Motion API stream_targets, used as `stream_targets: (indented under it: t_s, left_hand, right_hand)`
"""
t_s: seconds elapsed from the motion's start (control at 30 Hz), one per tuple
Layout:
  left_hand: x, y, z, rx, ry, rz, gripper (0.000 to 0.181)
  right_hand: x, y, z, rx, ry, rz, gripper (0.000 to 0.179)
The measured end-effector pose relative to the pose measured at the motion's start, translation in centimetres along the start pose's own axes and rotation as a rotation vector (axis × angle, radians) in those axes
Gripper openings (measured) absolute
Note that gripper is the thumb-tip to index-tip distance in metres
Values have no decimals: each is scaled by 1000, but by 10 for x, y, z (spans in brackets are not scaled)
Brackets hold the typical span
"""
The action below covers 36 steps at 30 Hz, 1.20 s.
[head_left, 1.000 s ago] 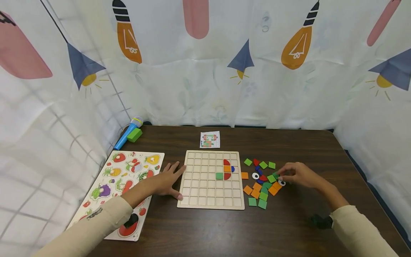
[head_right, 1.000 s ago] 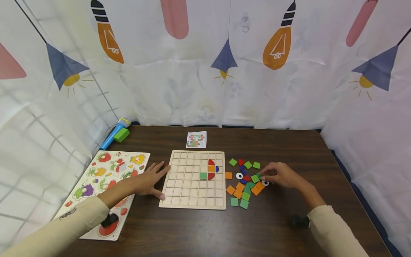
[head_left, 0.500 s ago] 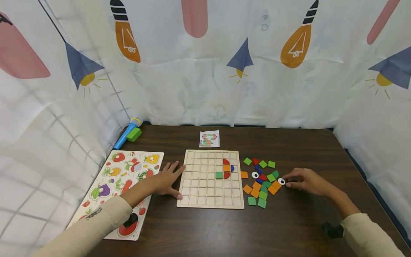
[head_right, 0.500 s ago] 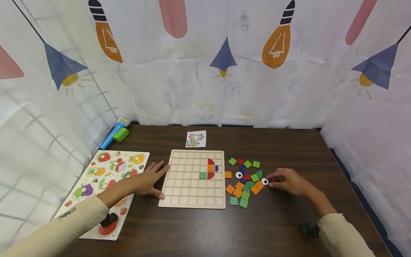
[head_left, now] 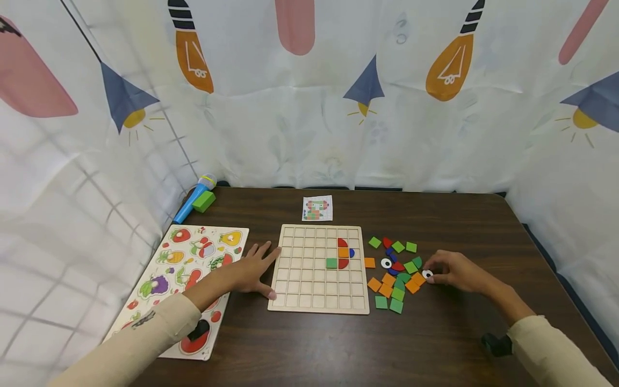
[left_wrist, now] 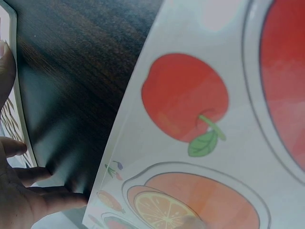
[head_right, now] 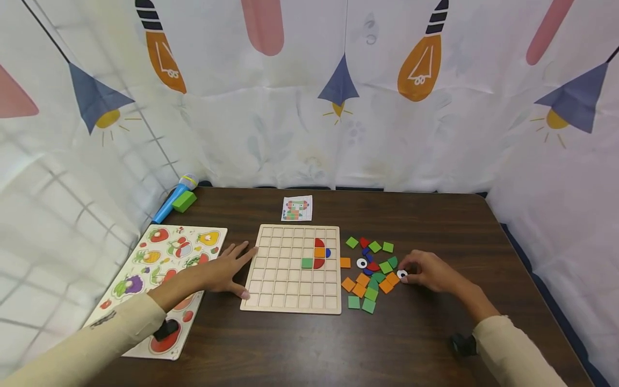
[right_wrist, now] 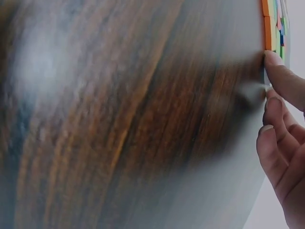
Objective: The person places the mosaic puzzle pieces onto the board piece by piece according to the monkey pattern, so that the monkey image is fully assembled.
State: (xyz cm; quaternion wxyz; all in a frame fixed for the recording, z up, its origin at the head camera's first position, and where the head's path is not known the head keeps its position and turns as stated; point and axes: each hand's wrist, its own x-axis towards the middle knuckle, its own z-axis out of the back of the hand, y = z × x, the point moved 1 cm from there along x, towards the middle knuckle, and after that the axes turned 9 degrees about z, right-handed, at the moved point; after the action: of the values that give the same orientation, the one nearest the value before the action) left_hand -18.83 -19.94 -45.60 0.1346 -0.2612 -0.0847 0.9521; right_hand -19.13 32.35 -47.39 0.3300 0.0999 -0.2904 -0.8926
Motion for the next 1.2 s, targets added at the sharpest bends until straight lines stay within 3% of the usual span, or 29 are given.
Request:
stream_targets:
  t_s: [0.17, 0.27, 0.5, 0.77, 0.97, 1.2]
  left_hand:
    - [0, 0, 0, -6, -2, -5, 114]
    - [1, 0, 0, -6, 4, -1, 114]
    - [2, 0, -1, -2, 10, 11, 115]
    - [1, 0, 1, 7, 7, 17, 114]
    - [2, 0, 0, 13, 6, 22, 114]
    - [3, -1, 0, 16, 9, 22, 114]
  right_hand:
    - [-1, 1, -2, -9, 2, 22, 16]
    - [-3, 0, 0, 12, -7, -4, 23]
    - [-20, -3, 19, -12, -127, -58, 20]
    - [-35, -16, 22, -28, -89, -82, 23]
    - [-34, -21, 14, -69, -106, -87, 18]
    - [-34, -19, 12, -122, -124, -111, 27]
